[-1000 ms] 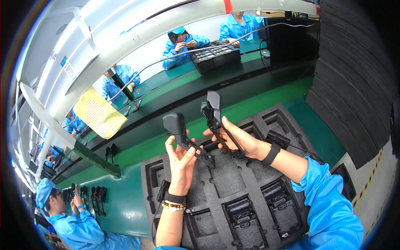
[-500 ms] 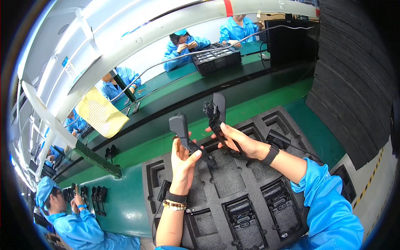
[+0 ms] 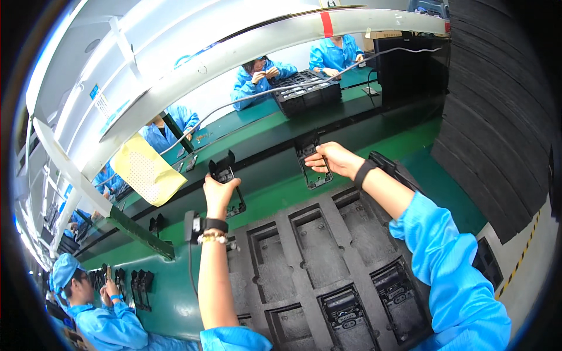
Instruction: Inspecting and placing plastic component housings into protective foam trays on a factory assembly line.
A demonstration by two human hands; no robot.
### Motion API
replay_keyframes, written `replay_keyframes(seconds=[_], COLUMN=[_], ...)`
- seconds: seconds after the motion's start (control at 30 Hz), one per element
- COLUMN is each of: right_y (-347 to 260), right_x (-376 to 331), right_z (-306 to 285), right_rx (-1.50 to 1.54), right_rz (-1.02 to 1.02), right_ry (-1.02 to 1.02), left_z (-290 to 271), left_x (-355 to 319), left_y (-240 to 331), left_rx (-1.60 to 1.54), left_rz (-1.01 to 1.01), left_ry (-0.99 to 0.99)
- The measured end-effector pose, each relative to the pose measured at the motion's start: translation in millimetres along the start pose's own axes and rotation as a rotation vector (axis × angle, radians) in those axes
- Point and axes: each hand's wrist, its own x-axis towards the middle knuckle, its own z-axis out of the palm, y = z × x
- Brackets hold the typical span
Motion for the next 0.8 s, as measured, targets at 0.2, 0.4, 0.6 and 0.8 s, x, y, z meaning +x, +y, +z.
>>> replay_keyframes(seconds=[0.2, 0.4, 0.6, 0.8], right_y=[46, 48, 36, 12], right_x=[58, 53, -25, -256], right_z=[-23, 6, -1, 29], right_rx=[-0.203, -0.612, -1.060, -1.563], right_rz=[0.137, -0.041, -0.326, -0.639], right_ry=[0.161, 0.310, 0.316, -0.141], left_z=[60, 58, 7, -89], left_x=[32, 40, -23, -248], left_y=[-42, -92, -9, 73], left_rx=[0.519, 0.565, 0.637, 0.521], left_rz=[-0.241, -0.403, 0.078, 0.712], left_ry=[-0.190, -0.311, -0.212, -0.542])
